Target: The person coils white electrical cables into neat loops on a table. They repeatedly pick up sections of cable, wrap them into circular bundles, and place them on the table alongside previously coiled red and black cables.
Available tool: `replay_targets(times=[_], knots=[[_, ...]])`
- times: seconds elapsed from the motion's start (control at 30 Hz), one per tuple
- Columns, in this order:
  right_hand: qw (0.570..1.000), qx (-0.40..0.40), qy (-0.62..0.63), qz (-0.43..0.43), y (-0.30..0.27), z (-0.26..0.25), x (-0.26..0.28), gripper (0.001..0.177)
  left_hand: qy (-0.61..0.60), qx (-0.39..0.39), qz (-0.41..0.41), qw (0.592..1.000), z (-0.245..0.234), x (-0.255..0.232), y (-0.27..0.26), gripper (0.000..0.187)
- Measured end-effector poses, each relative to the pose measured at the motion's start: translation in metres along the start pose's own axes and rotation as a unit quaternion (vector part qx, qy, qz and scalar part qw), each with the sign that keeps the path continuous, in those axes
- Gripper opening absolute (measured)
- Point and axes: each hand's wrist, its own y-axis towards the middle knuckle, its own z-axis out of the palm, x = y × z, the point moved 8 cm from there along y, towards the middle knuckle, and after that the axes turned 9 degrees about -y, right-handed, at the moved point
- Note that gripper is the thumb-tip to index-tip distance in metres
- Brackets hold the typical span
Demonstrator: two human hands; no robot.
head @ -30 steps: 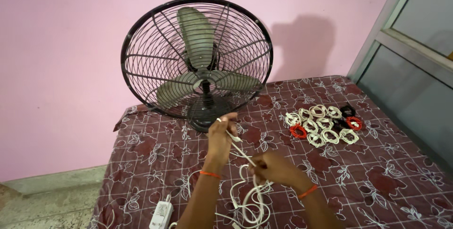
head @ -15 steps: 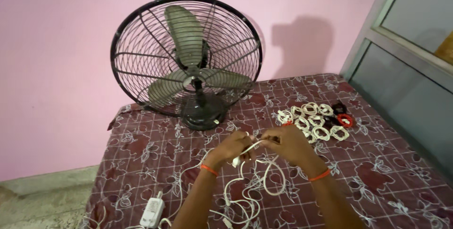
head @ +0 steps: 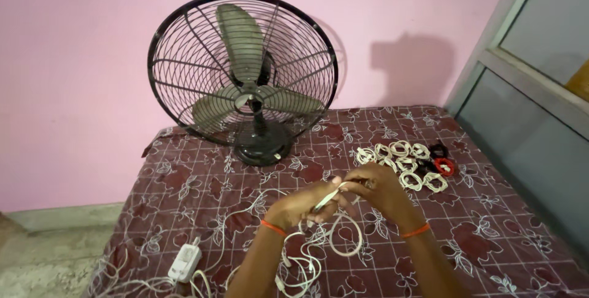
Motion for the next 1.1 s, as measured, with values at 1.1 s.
replay_targets(times=[1.1], knots=[[0.972,-0.03,0.221,-0.075,-0.023,0.039,-0.036,0.045,-0.337,-0.149,0.124,0.921,-0.046,0.015,0.042,0.047]])
